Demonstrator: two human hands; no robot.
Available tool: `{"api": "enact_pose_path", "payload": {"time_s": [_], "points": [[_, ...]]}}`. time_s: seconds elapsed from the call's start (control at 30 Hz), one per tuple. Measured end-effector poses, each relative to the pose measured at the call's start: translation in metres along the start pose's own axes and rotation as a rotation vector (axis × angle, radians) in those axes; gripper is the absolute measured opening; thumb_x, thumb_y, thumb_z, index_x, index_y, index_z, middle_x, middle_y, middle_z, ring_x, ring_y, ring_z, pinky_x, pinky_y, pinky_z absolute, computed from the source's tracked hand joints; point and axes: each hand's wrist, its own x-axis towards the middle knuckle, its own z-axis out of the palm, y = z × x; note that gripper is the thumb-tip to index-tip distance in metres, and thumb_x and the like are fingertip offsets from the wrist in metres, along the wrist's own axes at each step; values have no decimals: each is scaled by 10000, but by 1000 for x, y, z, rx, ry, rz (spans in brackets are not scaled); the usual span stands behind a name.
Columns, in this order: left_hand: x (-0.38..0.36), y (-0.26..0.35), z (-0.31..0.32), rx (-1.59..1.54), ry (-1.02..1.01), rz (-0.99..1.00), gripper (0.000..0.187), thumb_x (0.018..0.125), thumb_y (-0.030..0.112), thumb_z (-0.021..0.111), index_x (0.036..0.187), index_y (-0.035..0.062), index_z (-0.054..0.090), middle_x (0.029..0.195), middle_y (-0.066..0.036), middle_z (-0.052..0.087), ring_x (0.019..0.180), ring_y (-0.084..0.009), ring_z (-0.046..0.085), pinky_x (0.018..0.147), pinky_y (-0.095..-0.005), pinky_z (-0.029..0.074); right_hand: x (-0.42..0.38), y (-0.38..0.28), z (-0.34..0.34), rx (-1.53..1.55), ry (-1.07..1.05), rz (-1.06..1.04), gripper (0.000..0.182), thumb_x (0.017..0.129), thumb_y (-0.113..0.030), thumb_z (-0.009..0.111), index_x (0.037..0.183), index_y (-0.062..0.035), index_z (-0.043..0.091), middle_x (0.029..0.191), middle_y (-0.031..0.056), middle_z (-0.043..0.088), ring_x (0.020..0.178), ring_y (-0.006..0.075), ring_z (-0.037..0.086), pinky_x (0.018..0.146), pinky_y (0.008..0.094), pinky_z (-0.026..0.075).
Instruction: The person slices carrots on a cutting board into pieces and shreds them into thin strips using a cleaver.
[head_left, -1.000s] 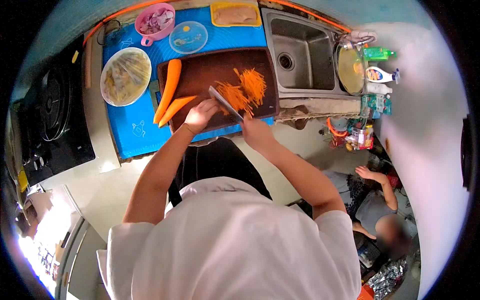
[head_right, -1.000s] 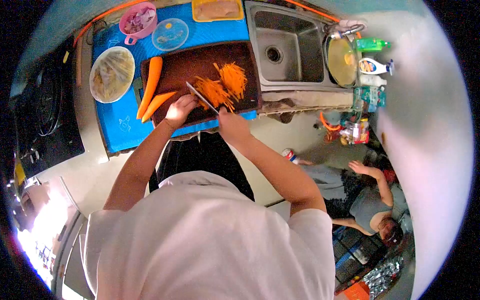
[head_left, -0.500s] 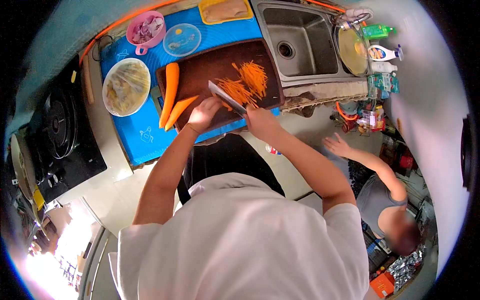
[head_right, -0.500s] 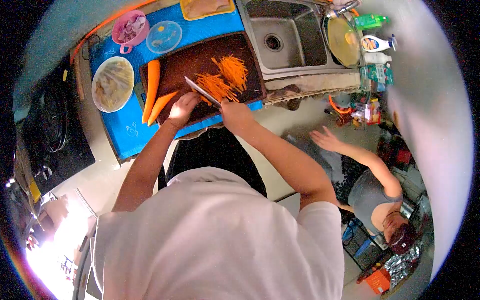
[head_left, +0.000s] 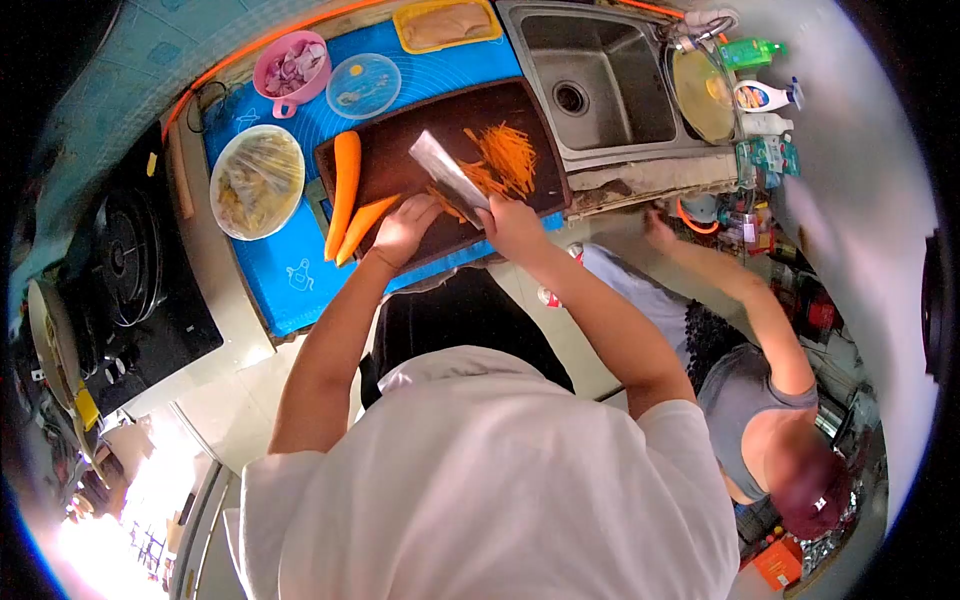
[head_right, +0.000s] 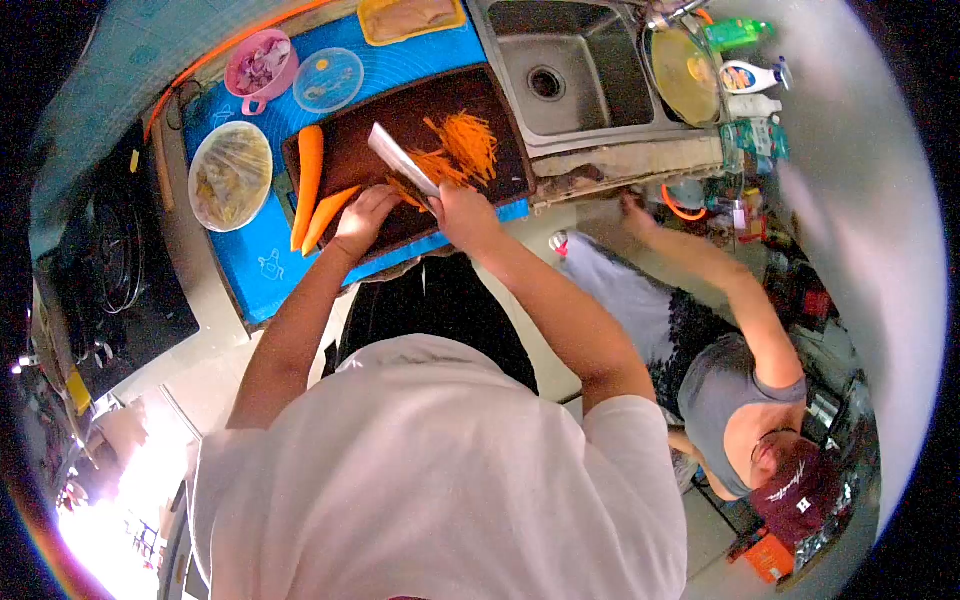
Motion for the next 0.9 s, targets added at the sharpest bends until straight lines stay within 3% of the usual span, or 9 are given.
{"api": "enact_pose_path", "payload": {"time_s": [0.2,0.4,0.5,0.7,0.9], "points": [[5,-1,-4,10,-43,31,335,728,75,480,1052,96,560,1096,-69,534,1063,-240,505,811,-321,486,-21,-20,-23,-44,-210,68,191,826,-162,467,868,24,484,684,235,595,654,392,599,586,480,481],[8,-2,-7,-12,-70,29,326,724,75,483,1040,91,560,1098,-71,531,1065,-244,503,828,-316,478,-18,-29,-26,-67,-279,140,184,824,-137,436,884,33,475,670,223,600,653,384,606,572,479,481],[8,-2,-5,-44,-41,31,323,721,73,486,1035,86,562,1099,-75,532,1068,-246,502,837,-317,474,-17,-18,-11,-33,-216,101,242,865,-220,473,862,22,460,632,226,571,624,395,585,557,482,458],[9,-8,-1,-59,-31,33,323,730,60,483,1043,73,560,1113,-81,530,1077,-246,498,853,-315,467,12,-25,15,28,-46,70,255,865,-235,476,838,18,474,625,231,562,613,407,569,549,488,443],[7,-7,0,-71,-22,34,315,731,53,484,1035,76,566,1113,-83,532,1073,-246,502,856,-313,464,8,-12,-3,50,-86,79,233,857,-204,454,878,26,484,692,234,584,676,404,581,622,488,457]]}}
